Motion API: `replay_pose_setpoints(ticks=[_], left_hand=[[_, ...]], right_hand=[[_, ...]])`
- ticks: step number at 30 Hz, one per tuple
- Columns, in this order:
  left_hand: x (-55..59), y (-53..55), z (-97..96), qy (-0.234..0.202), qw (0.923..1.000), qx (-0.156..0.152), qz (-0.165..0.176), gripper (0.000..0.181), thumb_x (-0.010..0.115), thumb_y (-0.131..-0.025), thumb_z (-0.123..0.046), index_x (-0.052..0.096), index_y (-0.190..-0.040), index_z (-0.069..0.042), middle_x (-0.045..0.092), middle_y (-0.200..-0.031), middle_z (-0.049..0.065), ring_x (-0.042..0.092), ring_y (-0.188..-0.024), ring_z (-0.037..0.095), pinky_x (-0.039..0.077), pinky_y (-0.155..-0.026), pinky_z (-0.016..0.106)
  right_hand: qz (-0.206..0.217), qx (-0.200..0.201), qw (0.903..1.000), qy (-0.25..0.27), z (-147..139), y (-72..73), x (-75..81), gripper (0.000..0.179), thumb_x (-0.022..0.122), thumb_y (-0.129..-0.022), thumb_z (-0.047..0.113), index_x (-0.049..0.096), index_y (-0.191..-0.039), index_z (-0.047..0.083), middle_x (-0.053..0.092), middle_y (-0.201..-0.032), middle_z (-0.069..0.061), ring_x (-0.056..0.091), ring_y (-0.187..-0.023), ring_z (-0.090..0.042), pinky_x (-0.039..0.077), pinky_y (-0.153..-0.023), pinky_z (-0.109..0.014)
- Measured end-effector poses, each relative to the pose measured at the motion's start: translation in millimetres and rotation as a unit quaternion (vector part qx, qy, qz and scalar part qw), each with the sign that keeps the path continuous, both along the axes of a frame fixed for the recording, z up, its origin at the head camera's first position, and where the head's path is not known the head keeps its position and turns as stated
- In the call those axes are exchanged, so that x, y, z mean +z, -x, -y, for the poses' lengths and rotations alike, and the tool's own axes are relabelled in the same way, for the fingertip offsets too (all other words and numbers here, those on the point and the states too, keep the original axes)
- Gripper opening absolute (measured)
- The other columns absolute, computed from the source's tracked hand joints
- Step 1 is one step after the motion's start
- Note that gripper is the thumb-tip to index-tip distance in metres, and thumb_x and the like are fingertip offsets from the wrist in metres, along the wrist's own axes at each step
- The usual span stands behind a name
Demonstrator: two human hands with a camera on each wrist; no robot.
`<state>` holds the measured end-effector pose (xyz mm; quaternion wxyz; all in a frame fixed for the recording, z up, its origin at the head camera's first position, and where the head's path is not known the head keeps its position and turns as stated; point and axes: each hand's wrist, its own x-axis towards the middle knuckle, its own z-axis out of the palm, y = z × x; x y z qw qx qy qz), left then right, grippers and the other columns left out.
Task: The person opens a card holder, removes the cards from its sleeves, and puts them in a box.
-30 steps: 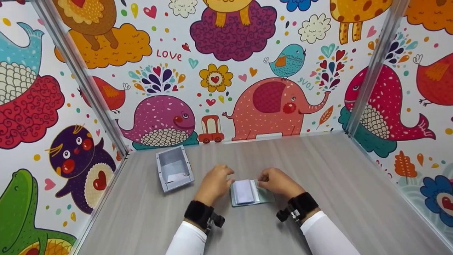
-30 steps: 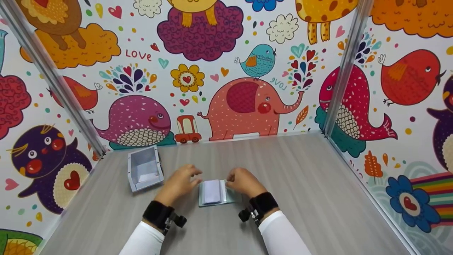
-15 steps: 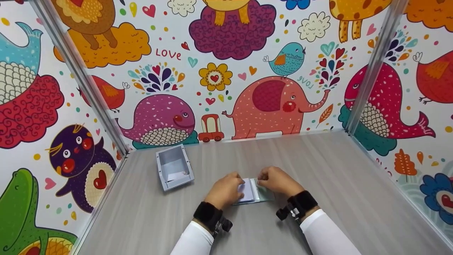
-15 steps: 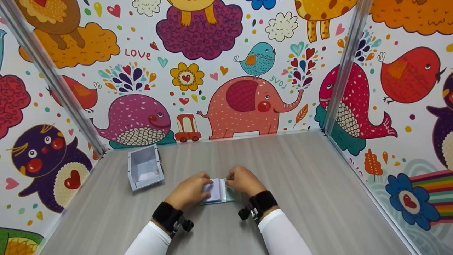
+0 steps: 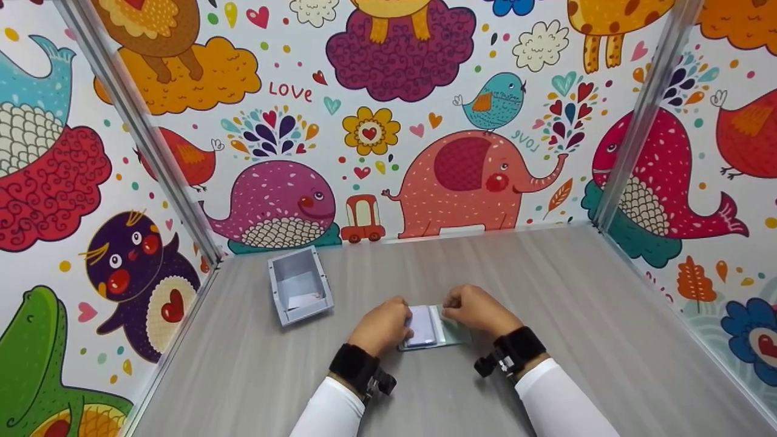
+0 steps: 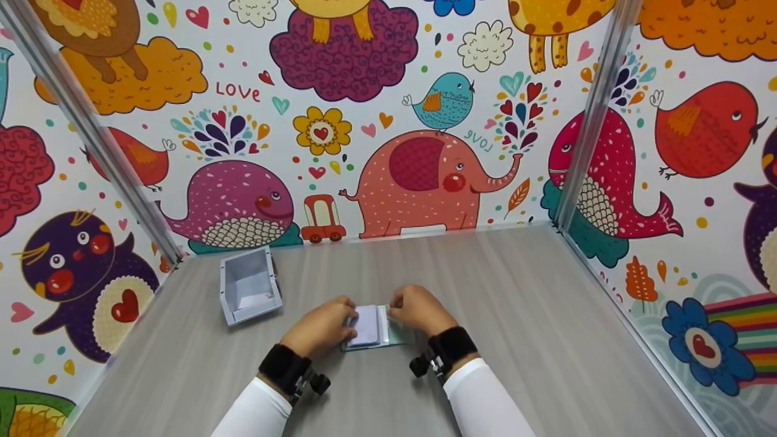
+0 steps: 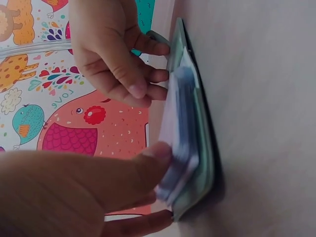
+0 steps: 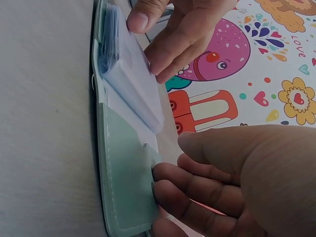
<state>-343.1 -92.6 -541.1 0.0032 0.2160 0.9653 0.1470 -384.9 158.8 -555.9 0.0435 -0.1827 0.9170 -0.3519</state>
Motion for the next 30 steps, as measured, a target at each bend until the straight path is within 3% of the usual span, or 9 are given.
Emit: replay_pose_setpoints(ticks=[4,11,19,23,27,30], left_hand=[[1.5,-1.4,-1.2,-0.003,1.0000,0.004,0.002,0.016,0.091,-0.095,-0.018,0.080,-0.095,-0.008,0.074,-0.119,0.002,0.075,-0.098,0.020,0.064,-0.092,0.039],[2.9,-1.4,-1.3,0.014,0.9992,-0.009,-0.035,0.015,0.092,-0.094,-0.016,0.079,-0.094,-0.008,0.075,-0.118,0.004,0.078,-0.097,0.023,0.065,-0.089,0.039],[3.2,-0.5,-0.3,-0.008,0.9998,0.001,-0.016,0.017,0.092,-0.094,-0.017,0.078,-0.097,-0.007,0.070,-0.094,0.001,0.058,-0.077,0.015,0.058,-0.076,0.038],[2.7,1.0,-1.8,-0.008,0.9997,0.007,-0.020,0.017,0.093,-0.093,-0.018,0.080,-0.095,-0.007,0.069,-0.086,-0.001,0.055,-0.074,0.015,0.056,-0.074,0.037],[3.5,1.4,-2.4,-0.010,0.9998,0.004,-0.014,0.017,0.093,-0.094,-0.021,0.085,-0.100,-0.007,0.076,-0.089,0.001,0.063,-0.077,0.016,0.059,-0.077,0.038],[2.9,2.0,-1.3,-0.018,0.9998,-0.005,-0.005,0.018,0.090,-0.096,-0.019,0.087,-0.108,-0.006,0.082,-0.100,0.004,0.074,-0.090,0.020,0.064,-0.088,0.041]], right_hand=[[-0.005,0.001,1.0000,-0.001,-0.9,0.0,0.2,0.005,0.084,-0.101,0.014,0.084,-0.099,0.010,0.075,-0.088,0.001,0.063,-0.079,-0.013,0.054,-0.071,-0.029],[-0.040,0.023,0.9989,0.000,-1.7,1.2,-0.9,0.007,0.085,-0.097,0.012,0.083,-0.098,0.005,0.077,-0.086,-0.003,0.061,-0.077,-0.010,0.053,-0.070,-0.030],[-0.031,0.019,0.9993,0.002,-2.4,1.2,-0.5,0.006,0.084,-0.098,0.012,0.082,-0.098,0.006,0.076,-0.086,-0.002,0.061,-0.077,-0.012,0.054,-0.071,-0.031],[-0.024,0.014,0.9996,-0.001,-2.1,0.7,-0.2,0.005,0.084,-0.099,0.012,0.083,-0.098,0.007,0.075,-0.086,-0.001,0.061,-0.078,-0.012,0.053,-0.070,-0.030],[-0.028,0.018,0.9995,-0.001,-2.2,0.5,-0.2,0.005,0.084,-0.099,0.011,0.083,-0.099,0.006,0.076,-0.087,-0.002,0.062,-0.079,-0.012,0.054,-0.071,-0.030],[-0.027,0.021,0.9994,0.003,-2.3,0.9,-0.1,0.006,0.084,-0.099,0.011,0.083,-0.100,0.005,0.077,-0.088,-0.003,0.062,-0.080,-0.012,0.055,-0.073,-0.032]])
